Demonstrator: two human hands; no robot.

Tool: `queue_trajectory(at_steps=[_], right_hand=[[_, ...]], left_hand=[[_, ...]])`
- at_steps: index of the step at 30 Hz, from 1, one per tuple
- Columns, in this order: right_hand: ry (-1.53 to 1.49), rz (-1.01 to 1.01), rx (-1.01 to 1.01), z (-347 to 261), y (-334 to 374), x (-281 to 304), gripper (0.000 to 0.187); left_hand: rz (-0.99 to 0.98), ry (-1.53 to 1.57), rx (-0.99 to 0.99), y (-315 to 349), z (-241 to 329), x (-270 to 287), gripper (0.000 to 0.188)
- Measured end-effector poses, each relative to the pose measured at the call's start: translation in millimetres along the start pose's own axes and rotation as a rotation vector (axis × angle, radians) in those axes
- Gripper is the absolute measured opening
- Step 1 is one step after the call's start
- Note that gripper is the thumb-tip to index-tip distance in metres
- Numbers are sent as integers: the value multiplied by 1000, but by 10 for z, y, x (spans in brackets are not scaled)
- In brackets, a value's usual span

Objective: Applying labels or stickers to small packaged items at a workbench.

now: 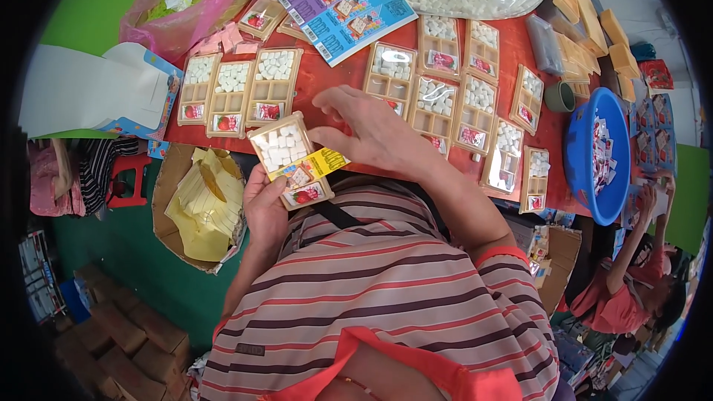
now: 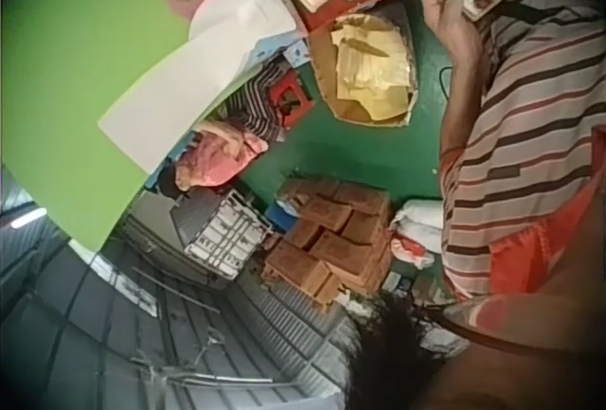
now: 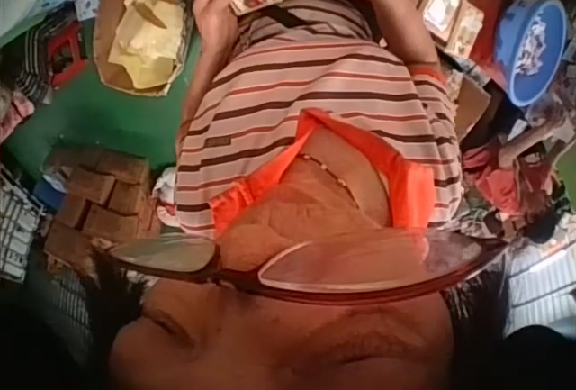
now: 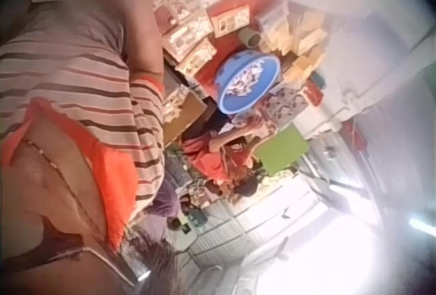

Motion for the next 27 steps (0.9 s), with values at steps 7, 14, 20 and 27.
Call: queue_trajectory(at_steps=[7, 14, 20, 27], right_hand=[[-307, -105, -151, 333, 293, -225, 19], [-180, -112, 187, 50, 347, -460, 8], [-44, 9, 462, -253, 439, -507, 5], [-66, 59, 479, -288, 511, -441, 10]], left_hand=[[-43, 102, 20, -36, 90, -5, 33], [-378, 143, 220, -87, -87, -123, 19], [-490, 185, 206, -90, -224, -212, 22], [-653, 212, 52, -84, -31, -469, 22]])
Point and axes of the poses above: each hand's wrist, its own y-axis away from the middle knuckle, its own x-axis out of the back of the hand, z = x × y, the point moved 7 cm from there along -y, towards the middle knuckle, and after that the axes turned 7 degrees about z, right-handed, at the moved point
